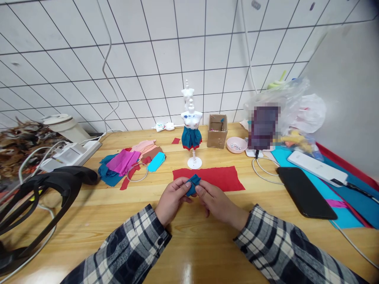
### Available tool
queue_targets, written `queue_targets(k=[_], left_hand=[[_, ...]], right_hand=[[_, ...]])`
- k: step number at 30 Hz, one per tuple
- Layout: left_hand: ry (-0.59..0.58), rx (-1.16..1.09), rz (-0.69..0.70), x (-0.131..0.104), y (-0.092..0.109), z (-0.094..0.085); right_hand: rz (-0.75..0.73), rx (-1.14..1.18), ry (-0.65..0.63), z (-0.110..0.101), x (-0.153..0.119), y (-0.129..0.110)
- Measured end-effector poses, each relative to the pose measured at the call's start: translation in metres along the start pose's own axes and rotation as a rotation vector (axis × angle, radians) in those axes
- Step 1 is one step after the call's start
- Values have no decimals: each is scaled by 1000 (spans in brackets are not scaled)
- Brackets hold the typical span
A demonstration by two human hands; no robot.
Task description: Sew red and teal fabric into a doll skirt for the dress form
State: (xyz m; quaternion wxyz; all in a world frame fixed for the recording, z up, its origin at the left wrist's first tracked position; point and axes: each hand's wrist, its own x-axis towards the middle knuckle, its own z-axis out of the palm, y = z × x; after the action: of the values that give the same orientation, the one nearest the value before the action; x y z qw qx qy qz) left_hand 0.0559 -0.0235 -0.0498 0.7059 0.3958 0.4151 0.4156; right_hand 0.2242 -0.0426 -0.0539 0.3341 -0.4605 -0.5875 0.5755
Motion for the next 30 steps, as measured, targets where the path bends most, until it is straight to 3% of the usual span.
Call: queue_targets(k=[7, 20, 30], left_hand=[[5, 56, 29, 2, -2, -1], [70, 2, 12, 3, 0, -2], [-15, 68, -9, 3, -1, -2]], right_hand=[[37, 115, -25, 0, 0, -4], [59, 100, -25, -3, 3, -1], [110, 126, -42, -4, 2, -1]])
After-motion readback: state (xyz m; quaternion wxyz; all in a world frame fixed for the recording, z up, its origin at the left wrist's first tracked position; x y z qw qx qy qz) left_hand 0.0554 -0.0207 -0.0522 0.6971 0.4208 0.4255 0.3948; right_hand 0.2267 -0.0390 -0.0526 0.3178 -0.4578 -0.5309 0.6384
